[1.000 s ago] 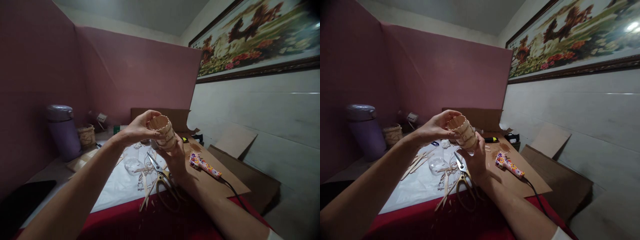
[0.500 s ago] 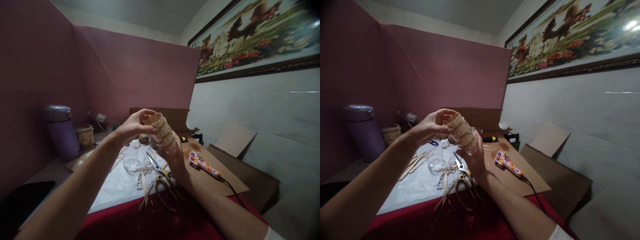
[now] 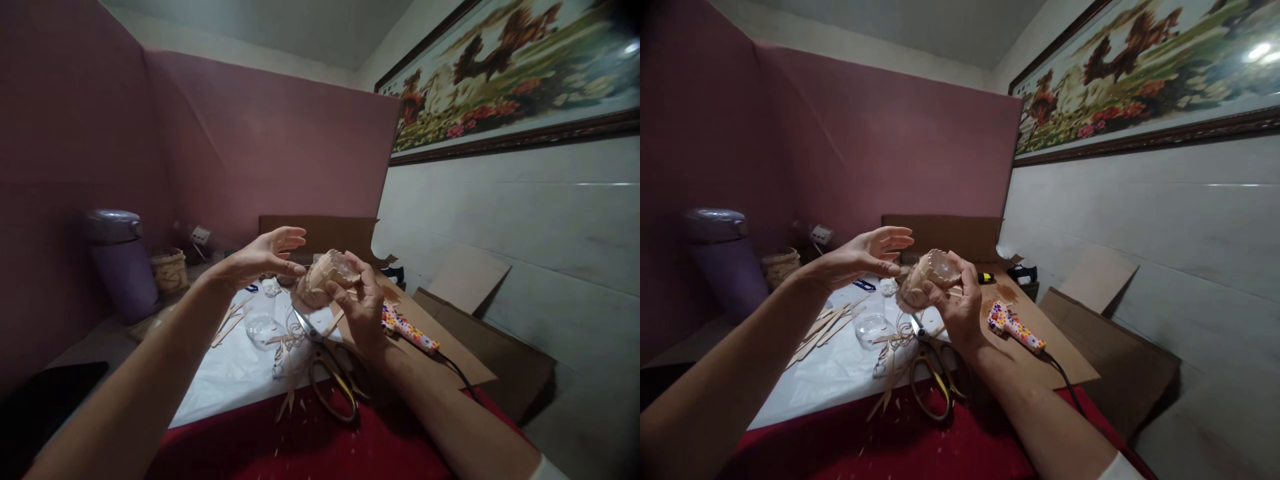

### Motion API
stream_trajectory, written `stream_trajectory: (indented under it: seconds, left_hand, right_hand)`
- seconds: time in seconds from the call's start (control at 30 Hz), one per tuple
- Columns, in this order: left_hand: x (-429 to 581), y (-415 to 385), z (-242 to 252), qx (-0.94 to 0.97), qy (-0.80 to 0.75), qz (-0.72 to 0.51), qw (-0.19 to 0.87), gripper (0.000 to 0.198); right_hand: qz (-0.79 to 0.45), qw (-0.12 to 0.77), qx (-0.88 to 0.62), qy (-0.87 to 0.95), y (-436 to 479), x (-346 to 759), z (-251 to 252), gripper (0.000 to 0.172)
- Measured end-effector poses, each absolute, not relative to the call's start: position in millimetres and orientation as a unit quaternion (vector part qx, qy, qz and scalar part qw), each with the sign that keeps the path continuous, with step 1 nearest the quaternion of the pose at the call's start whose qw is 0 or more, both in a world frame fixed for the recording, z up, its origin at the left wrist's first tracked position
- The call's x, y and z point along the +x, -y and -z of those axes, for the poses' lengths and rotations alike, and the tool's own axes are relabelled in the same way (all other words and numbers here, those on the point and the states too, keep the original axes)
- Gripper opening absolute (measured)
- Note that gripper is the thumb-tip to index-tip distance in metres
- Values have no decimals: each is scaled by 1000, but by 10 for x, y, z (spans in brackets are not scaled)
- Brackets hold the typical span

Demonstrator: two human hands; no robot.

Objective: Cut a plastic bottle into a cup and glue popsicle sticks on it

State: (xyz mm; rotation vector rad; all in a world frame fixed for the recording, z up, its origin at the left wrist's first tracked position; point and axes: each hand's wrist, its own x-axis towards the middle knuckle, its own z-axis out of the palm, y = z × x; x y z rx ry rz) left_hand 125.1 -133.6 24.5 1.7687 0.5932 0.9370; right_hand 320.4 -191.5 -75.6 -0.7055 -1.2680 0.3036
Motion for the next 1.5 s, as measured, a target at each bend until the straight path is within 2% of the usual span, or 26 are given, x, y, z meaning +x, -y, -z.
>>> stream_trajectory:
  seconds: [0.13, 0.3, 0.53, 0.63, 0.9, 1.2, 1.5]
  left_hand:
    - [1288, 1390, -267, 787, -208, -302, 495, 84]
    - [1346, 1424, -217, 801, -195, -264, 500, 89]
    - [1433, 1352, -41, 774, -177, -227, 564, 75]
    - [1414, 1344, -64, 774, -177, -240, 558, 71]
    - [1246, 1354, -237, 718, -212, -334, 573, 63]
    - [1253, 1310, -222, 647, -214, -383, 623, 51]
    - [1336, 1242, -132, 603, -186, -379, 677, 34]
  right_hand:
    - [-64, 714, -331, 614, 1969, 3194, 759, 61]
    - [-52, 715, -330, 615, 1993, 3151, 775, 71]
    - [-98, 697, -332, 628, 1968, 3183, 812, 74]
    - [-120, 705, -304, 630, 1934, 3182, 841, 77]
    - [-120, 729, -320, 593, 1914, 3149, 867, 67]
    - [-329, 715, -251, 564, 1855, 3049, 918, 88]
    - [-351, 723, -240, 544, 1878, 2995, 848, 69]
